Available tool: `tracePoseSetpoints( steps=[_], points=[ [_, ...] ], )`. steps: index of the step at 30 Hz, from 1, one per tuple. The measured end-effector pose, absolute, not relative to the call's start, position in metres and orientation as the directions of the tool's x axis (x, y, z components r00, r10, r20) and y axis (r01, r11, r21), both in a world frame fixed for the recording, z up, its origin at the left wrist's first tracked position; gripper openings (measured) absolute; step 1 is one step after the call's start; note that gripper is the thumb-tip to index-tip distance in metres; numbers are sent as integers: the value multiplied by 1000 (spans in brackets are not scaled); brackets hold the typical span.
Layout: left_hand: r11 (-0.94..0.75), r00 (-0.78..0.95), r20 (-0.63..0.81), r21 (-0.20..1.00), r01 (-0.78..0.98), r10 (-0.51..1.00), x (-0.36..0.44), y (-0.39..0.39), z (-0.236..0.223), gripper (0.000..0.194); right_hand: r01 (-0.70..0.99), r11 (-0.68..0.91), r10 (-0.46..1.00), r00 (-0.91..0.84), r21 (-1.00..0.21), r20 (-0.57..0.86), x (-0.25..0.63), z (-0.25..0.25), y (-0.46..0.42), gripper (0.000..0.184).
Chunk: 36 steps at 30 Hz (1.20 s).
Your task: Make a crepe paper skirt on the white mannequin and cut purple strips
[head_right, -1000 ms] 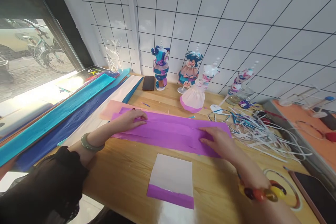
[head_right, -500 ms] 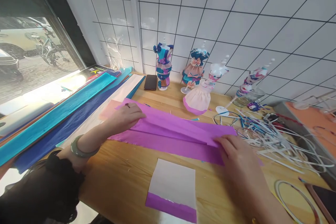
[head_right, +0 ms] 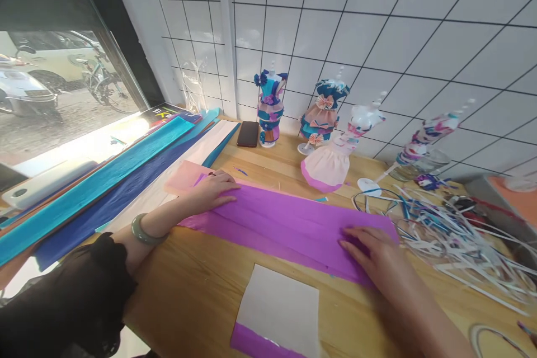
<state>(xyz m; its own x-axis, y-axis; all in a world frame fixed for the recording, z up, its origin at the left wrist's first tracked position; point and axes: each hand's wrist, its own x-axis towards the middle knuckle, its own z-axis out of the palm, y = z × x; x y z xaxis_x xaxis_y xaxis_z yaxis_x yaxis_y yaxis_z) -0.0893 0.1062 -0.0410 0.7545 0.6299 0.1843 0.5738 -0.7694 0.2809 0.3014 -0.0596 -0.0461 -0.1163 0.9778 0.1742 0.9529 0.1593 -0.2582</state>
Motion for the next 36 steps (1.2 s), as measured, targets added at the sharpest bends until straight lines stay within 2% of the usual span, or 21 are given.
tracePoseSetpoints(
  steps=[4,10,13,16,20,23,26,29,32,34,36],
  points=[
    [-752,745,161,292,591,647,-89,110,-47,35,940,155,981,-109,-305,163,299,-52,-58,34],
    [-724,703,213,352,593,679,-88,107,-38,18,923,133,976,-58,-362,209,295,-38,-69,28],
    [-727,697,242,380,572,675,-92,105,-30,13,916,101,984,-33,-388,177,299,-35,-70,23],
    [-688,685,198,441,577,701,-100,107,-23,13,912,43,992,9,-409,126,307,-33,-71,17],
    [-593,645,116,539,598,756,-114,113,-16,22,892,-64,993,102,-447,60,324,-30,-77,15],
    [-503,582,81,606,615,809,-125,121,-15,29,863,-174,979,204,-474,13,338,-31,-82,20],
    [-404,516,59,700,589,855,-133,130,-19,28,820,-295,937,349,-491,18,348,-33,-83,30],
    [-273,439,51,845,460,897,-136,137,-25,31,761,-400,872,488,-510,45,347,-28,-81,40],
    [-113,357,36,974,197,933,-132,139,-33,35,707,-422,820,565,-567,94,337,-18,-78,46],
    [-23,331,15,1000,19,943,-128,140,-38,37,674,-446,777,618,-589,119,328,-11,-77,49],
    [13,301,12,997,-80,953,-124,140,-42,40,654,-480,741,659,-584,130,321,-7,-76,54]
  ],
)
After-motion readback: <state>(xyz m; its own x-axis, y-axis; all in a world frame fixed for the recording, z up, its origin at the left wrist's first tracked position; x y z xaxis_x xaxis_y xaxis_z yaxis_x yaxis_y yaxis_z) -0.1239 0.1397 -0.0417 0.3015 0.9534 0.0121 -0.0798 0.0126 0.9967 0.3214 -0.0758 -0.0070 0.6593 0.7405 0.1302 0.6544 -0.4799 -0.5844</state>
